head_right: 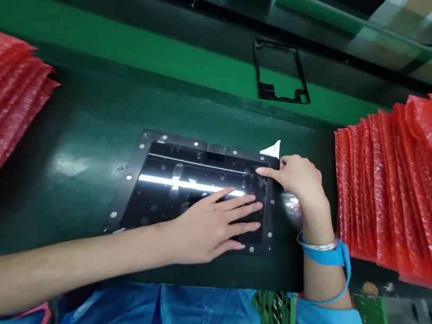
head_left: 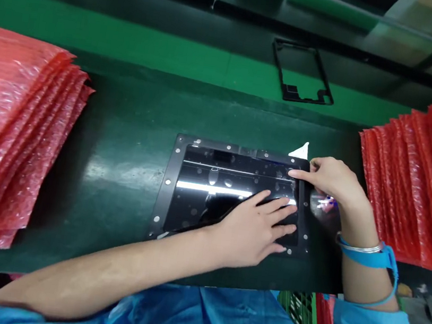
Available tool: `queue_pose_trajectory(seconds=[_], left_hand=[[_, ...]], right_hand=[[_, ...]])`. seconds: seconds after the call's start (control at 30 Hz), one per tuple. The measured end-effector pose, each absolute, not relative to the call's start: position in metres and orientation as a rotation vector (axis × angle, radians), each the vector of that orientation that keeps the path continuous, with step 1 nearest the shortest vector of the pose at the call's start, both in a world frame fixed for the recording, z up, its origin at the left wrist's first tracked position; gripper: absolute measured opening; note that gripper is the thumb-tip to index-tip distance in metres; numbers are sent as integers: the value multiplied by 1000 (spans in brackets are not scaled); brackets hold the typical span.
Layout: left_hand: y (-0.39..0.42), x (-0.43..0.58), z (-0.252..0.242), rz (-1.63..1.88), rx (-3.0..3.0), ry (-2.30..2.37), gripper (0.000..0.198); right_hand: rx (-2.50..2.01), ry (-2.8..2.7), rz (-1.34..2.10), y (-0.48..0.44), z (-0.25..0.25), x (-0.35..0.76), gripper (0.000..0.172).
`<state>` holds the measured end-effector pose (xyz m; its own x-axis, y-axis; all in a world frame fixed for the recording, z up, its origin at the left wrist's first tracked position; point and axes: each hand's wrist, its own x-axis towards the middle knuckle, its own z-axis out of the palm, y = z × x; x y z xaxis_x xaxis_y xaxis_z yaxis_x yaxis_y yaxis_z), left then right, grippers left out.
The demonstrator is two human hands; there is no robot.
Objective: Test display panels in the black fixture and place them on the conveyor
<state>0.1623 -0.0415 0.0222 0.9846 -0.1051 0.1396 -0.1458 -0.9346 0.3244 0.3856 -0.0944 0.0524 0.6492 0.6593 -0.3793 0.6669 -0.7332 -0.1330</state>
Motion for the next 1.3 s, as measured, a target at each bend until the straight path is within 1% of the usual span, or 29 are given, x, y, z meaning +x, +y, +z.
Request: queue_pose_trajectory(seconds=[0.03, 0.1, 0.17, 0.2, 0.3, 0.4, 0.47, 0.53, 0.63, 0.73, 0.83, 1.0, 1.07, 1.13, 1.2, 1.3], left_hand=[[-36, 163, 22, 219, 2786, -114, 46], [-22, 163, 20, 349, 2804, 173, 50], [-7, 164, 19, 459, 2816, 481, 54], [-1, 165, 19, 486, 2814, 564, 54], [10, 168, 19, 504, 2784, 609, 53], [13, 171, 24, 535, 2680, 654, 45], [10, 170, 31, 607, 2580, 677, 33], [8, 166, 42, 711, 2488, 671, 25], [9, 153, 59, 783, 2384, 620, 20], [27, 133, 66, 851, 2280, 706, 22], [51, 115, 60, 949, 1992, 914, 26], [62, 108, 47, 696, 1279, 951, 43], [58, 109, 48, 743, 1095, 962, 48], [57, 109, 53, 852, 987, 998, 46], [59, 107, 61, 955, 883, 1054, 40], [66, 104, 70, 1069, 757, 1128, 34]], right_hand=[[2886, 1149, -587, -98, 50, 383, 59], [3011, 1173, -531, -107, 44, 380, 57], [3139, 1199, -587, -113, 39, 380, 56], [3193, 1210, -632, -115, 37, 381, 57], [3342, 1241, -729, -117, 33, 382, 54], [3468, 1317, -754, -116, 32, 379, 51], [3505, 1430, -879, -115, 34, 375, 54], [3496, 1551, -1102, -115, 36, 369, 60], [3516, 1606, -1470, -114, 37, 361, 66], [3663, 1526, -1713, -111, 36, 353, 60], [3745, 1498, -1723, -109, 34, 347, 59], [3838, 1463, -1669, -107, 33, 342, 62], [3821, 1511, -1646, -108, 36, 343, 65], [3747, 1617, -1666, -111, 42, 345, 65], [3497, 1775, -1884, -114, 49, 345, 62], [2959, 1927, -2306, -119, 58, 344, 54]])
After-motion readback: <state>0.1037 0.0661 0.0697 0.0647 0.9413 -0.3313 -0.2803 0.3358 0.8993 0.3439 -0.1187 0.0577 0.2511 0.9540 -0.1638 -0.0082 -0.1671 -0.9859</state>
